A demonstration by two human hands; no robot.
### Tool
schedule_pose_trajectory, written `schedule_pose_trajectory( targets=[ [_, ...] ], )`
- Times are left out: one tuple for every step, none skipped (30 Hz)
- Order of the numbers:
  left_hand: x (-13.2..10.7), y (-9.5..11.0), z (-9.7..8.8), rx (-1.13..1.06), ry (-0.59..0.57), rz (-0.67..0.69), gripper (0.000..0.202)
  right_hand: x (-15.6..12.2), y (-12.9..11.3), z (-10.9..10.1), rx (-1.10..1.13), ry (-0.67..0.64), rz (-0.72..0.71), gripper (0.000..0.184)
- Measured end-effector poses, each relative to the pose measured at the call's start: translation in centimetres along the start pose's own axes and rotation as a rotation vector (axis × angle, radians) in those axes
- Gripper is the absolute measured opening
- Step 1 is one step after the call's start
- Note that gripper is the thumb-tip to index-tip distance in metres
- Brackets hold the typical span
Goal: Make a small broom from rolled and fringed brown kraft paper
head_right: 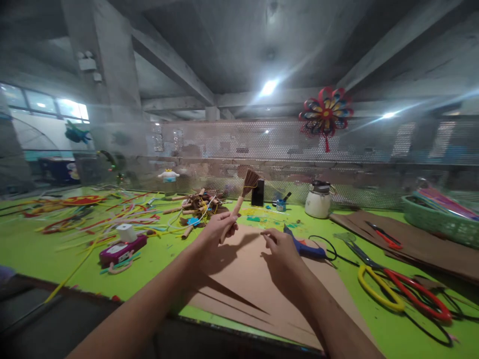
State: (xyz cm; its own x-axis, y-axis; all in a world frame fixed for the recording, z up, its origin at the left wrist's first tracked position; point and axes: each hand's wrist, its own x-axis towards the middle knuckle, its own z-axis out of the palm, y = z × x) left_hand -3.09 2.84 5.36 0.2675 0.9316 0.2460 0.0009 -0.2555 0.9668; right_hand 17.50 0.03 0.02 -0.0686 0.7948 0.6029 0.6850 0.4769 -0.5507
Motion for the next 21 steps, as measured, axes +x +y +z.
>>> schedule_pose_trajectory(
  targets=[
    [-0.1, 0.0, 0.5, -0.077, -0.032, -0.037, 0.02, 0.2, -0.1, -0.3, 0.028, 0.028, 0.029, 0.03],
    [-0.2, -0.1, 0.8, -0.148, -0.064, -0.079, 0.023, 0.4, -0.2, -0.6, 0.074, 0.06, 0.062, 0.031],
    [-0.2, -0.3, 1.1, -0.212, -0.096, -0.121, 0.025, 0.4, -0.3, -0.8, 0.129, 0.091, 0.095, 0.031],
    [-0.1, -0.6, 1.3, -0.266, -0.126, -0.158, 0.025, 0.5, -0.3, -0.8, 0.182, 0.115, 0.125, 0.031],
    [-0.1, -0.9, 1.5, -0.309, -0.152, -0.188, 0.025, 0.5, -0.4, -0.8, 0.229, 0.121, 0.152, 0.03],
    [0.0, -1.3, 1.6, -0.341, -0.17, -0.205, 0.024, 0.4, -0.4, -0.6, 0.26, 0.109, 0.173, 0.029],
    [0.0, -1.7, 1.7, -0.363, -0.189, -0.215, 0.023, 0.3, -0.3, -0.4, 0.273, 0.088, 0.191, 0.028],
    [0.0, -2.2, 1.8, -0.377, -0.204, -0.223, 0.022, 0.3, -0.3, -0.2, 0.269, 0.064, 0.201, 0.026],
    [0.0, -2.6, 1.9, -0.384, -0.212, -0.229, 0.022, 0.2, -0.3, 0.0, 0.249, 0.041, 0.201, 0.025],
    [-0.1, -3.0, 2.1, -0.389, -0.218, -0.233, 0.022, 0.1, -0.2, 0.2, 0.22, 0.024, 0.187, 0.023],
    [-0.1, -3.3, 2.2, -0.398, -0.224, -0.24, 0.022, 0.0, -0.2, 0.4, 0.188, 0.017, 0.165, 0.022],
    [-0.2, -3.6, 2.4, -0.409, -0.231, -0.25, 0.021, 0.0, -0.2, 0.5, 0.163, 0.019, 0.144, 0.021],
    [-0.4, -3.9, 2.5, -0.42, -0.243, -0.265, 0.019, 0.0, -0.2, 0.4, 0.152, 0.027, 0.129, 0.02],
    [-0.5, -4.0, 2.7, -0.427, -0.26, -0.28, 0.018, 0.1, -0.3, 0.3, 0.157, 0.043, 0.126, 0.019],
    [-0.7, -4.2, 2.8, -0.427, -0.277, -0.29, 0.017, 0.2, -0.4, 0.1, 0.178, 0.065, 0.133, 0.018],
    [-0.8, -4.2, 2.9, -0.418, -0.286, -0.293, 0.017, 0.2, -0.6, -0.2, 0.214, 0.092, 0.147, 0.017],
    [-1.0, -4.2, 3.0, -0.399, -0.286, -0.287, 0.017, 0.3, -0.8, -0.5, 0.263, 0.115, 0.167, 0.016],
    [-1.1, -4.2, 3.1, -0.374, -0.284, -0.271, 0.019, 0.4, -1.1, -0.9, 0.319, 0.131, 0.192, 0.017],
    [-1.3, -4.2, 3.2, -0.347, -0.282, -0.251, 0.021, 0.4, -1.3, -1.2, 0.374, 0.141, 0.22, 0.018],
    [-1.5, -4.1, 3.3, -0.317, -0.284, -0.227, 0.024, 0.3, -1.6, -1.4, 0.426, 0.141, 0.252, 0.021],
    [-1.6, -4.1, 3.4, -0.284, -0.292, -0.202, 0.027, 0.3, -1.9, -1.6, 0.473, 0.131, 0.283, 0.024]
  ],
)
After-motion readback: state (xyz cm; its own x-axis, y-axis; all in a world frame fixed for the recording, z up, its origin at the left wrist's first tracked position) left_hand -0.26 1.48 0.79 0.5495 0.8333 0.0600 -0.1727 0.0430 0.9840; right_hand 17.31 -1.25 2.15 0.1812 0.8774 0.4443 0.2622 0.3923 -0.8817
